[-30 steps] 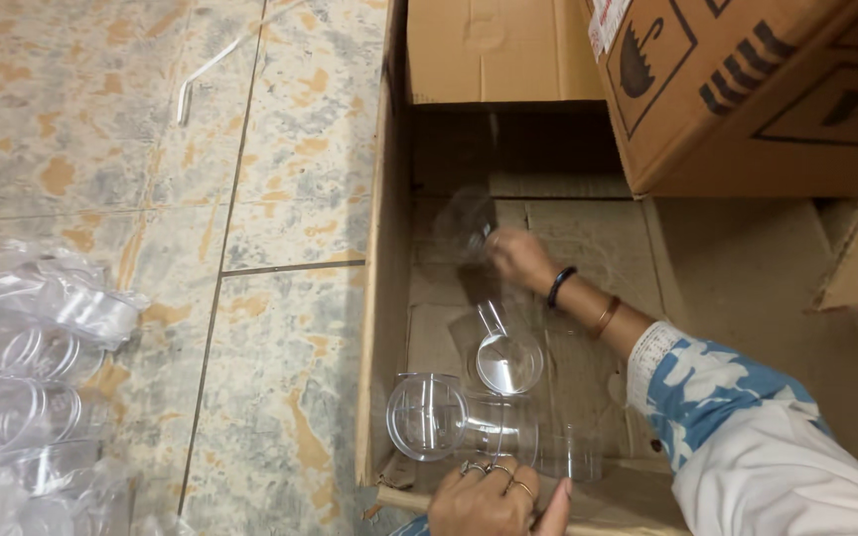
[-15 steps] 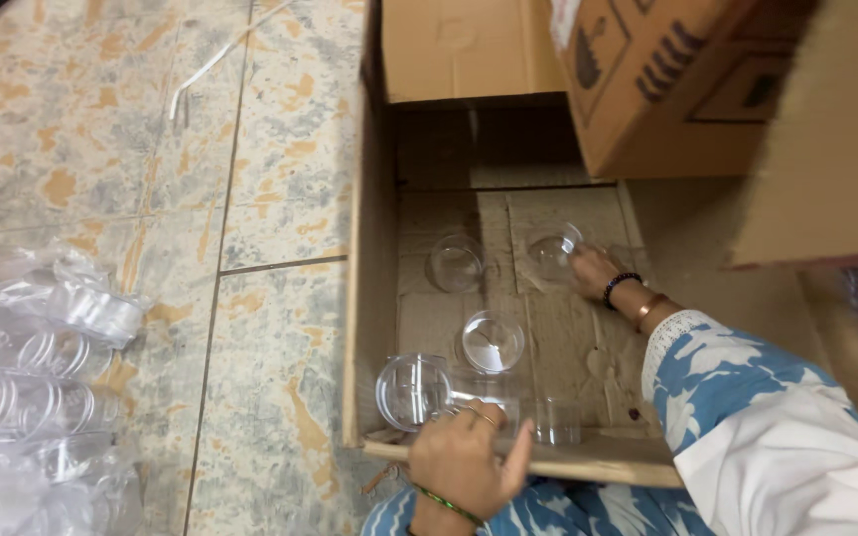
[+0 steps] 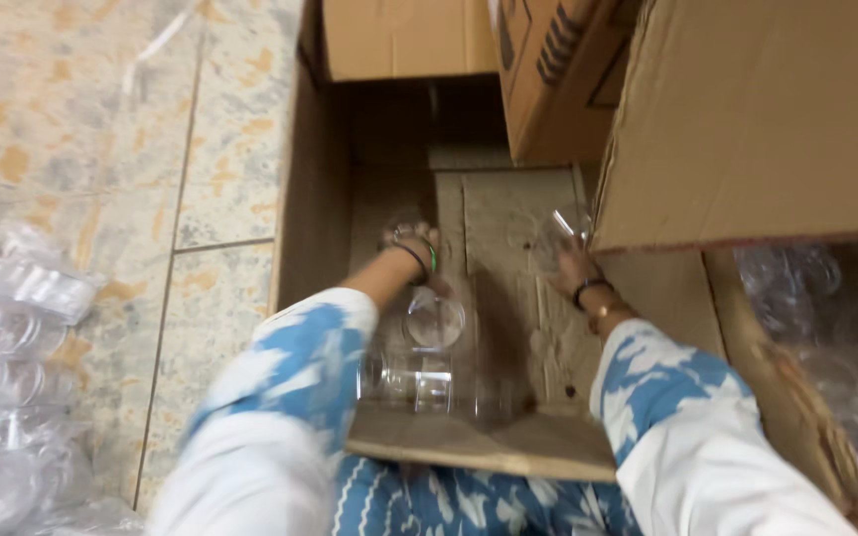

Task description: The person sits on the floor and nests clear plastic containers one inside another by hand, then places the nested stacks into an open cardboard box. They repeatedly pick up loose containers from the floor and press them together to form stacks.

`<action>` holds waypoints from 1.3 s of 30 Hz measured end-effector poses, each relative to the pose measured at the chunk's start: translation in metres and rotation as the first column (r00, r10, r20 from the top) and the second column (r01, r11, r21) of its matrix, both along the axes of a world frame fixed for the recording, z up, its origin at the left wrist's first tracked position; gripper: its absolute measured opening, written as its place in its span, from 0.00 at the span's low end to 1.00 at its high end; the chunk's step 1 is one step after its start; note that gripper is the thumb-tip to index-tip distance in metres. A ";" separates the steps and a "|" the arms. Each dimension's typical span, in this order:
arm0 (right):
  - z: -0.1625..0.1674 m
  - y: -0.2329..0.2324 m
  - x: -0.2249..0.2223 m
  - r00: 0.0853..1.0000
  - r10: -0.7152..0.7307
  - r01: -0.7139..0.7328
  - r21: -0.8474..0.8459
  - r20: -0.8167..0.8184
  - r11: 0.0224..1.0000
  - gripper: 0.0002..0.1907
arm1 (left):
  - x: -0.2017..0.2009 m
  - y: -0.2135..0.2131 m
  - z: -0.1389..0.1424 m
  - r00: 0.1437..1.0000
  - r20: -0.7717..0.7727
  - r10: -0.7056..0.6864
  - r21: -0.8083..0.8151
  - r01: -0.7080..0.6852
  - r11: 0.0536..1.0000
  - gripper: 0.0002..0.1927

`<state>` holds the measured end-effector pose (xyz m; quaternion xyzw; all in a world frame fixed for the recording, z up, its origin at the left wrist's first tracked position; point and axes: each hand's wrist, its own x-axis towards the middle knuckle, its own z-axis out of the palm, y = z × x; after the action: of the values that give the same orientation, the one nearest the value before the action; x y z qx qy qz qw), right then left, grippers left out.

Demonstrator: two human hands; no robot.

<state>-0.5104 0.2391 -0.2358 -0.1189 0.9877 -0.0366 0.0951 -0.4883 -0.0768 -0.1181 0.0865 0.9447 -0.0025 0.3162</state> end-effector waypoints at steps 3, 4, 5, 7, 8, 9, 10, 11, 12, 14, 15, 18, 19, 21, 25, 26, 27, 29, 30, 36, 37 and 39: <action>0.005 -0.005 0.003 0.999 -0.030 0.033 -0.066 0.043 0.997 0.37 | 0.011 0.004 -0.057 0.997 -0.077 0.017 -0.059 -0.021 0.998 0.38; 0.008 -0.009 0.004 0.993 -0.068 0.073 -0.044 0.093 0.996 0.36 | 0.013 0.002 -0.068 0.993 -0.117 0.028 -0.052 -0.035 0.998 0.36; 0.012 -0.013 0.004 0.984 -0.112 0.116 -0.021 0.140 0.993 0.35 | 0.021 -0.001 -0.075 0.986 -0.163 0.035 -0.042 -0.043 0.998 0.34; 0.018 -0.024 0.005 0.989 -0.125 0.132 -0.077 0.084 0.988 0.32 | 0.022 -0.010 -0.075 0.972 -0.227 0.060 -0.003 -0.062 0.998 0.31; 0.020 -0.032 0.007 0.994 -0.096 0.101 -0.086 0.058 0.991 0.31 | 0.019 -0.015 -0.069 0.963 -0.259 0.076 0.010 -0.076 0.997 0.29; 0.024 -0.038 0.008 0.997 -0.066 0.069 -0.094 0.028 0.993 0.30 | 0.017 -0.020 -0.057 0.952 -0.290 0.094 0.021 -0.092 0.996 0.28; 0.031 -0.046 0.007 0.999 -0.036 0.036 -0.099 0.000 0.994 0.29 | 0.016 -0.025 -0.046 0.934 -0.332 0.133 0.041 -0.127 0.991 0.26; 0.040 -0.052 0.006 0.996 -0.010 0.015 -0.057 0.083 0.998 0.28 | 0.014 -0.030 -0.031 0.909 -0.374 0.183 0.072 -0.169 0.983 0.25; 0.047 -0.055 0.005 0.986 0.011 -0.009 -0.011 0.169 1.000 0.26 | 0.013 -0.034 -0.016 0.876 -0.415 0.244 0.119 -0.214 0.970 0.24; 0.069 -0.059 0.008 0.948 0.082 -0.104 0.057 0.308 0.993 0.25 | 0.019 -0.042 0.020 0.730 -0.492 0.475 0.358 -0.328 0.874 0.15; 0.085 -0.064 0.012 0.923 0.132 -0.170 0.075 0.361 0.983 0.25 | 0.028 -0.045 0.043 0.619 -0.510 0.598 0.517 -0.336 0.788 0.09; 0.149 -0.077 0.041 0.860 0.210 -0.276 0.078 0.465 0.958 0.24 | 0.088 -0.055 0.114 0.394 -0.586 0.708 0.779 0.034 0.626 0.10; 0.173 -0.077 0.059 0.843 0.226 -0.297 0.072 0.489 0.952 0.23 | 0.118 -0.059 0.134 0.377 -0.528 0.761 0.849 0.194 0.492 0.10; 0.219 -0.061 0.110 0.901 0.299 -0.318 0.012 0.314 0.948 0.24 | 0.194 -0.066 0.157 0.414 -0.539 0.733 0.842 0.271 0.467 0.11; 0.269 0.023 0.259 0.958 0.270 -0.169 -0.568 0.098 0.805 0.26 | 0.341 -0.056 0.117 0.548 -0.187 0.815 0.964 -0.055 0.259 0.16; 0.268 0.042 0.296 0.972 0.101 -0.003 -0.420 0.211 0.908 0.22 | 0.363 -0.044 0.094 0.602 -0.141 0.786 0.986 0.013 0.167 0.18; 0.262 0.053 0.326 0.938 0.199 0.009 -0.595 0.283 0.804 0.20 | 0.375 -0.034 0.070 0.658 -0.096 0.747 0.995 0.070 0.067 0.22; 0.241 0.057 0.357 0.883 0.367 -0.039 -0.733 0.294 0.679 0.17 | 0.391 -0.013 0.024 0.672 -0.001 0.741 0.934 -0.263 0.240 0.30; 0.228 0.052 0.364 0.866 0.430 -0.125 -0.719 0.257 0.683 0.16 | 0.390 -0.004 0.006 0.687 -0.083 0.721 0.922 -0.222 0.317 0.24; 0.180 0.019 0.401 0.948 0.272 -0.174 -0.448 0.164 0.877 0.22 | 0.358 0.023 -0.038 0.662 -0.409 0.629 0.852 0.029 0.523 0.08; 0.180 0.017 0.407 0.942 0.337 -0.293 -0.504 -0.005 0.812 0.26 | 0.352 0.026 -0.040 0.678 -0.394 0.621 0.830 -0.027 0.557 0.08; 0.186 0.017 0.412 0.938 0.344 -0.274 -0.545 0.028 0.792 0.32 | 0.346 0.031 -0.046 0.749 -0.357 0.559 0.672 -0.210 0.710 0.09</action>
<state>-0.0983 0.2564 -0.0497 -0.2981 0.8972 -0.3008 0.1249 -0.1424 -0.0453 -0.1643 -0.0319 0.9408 0.3373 -0.0118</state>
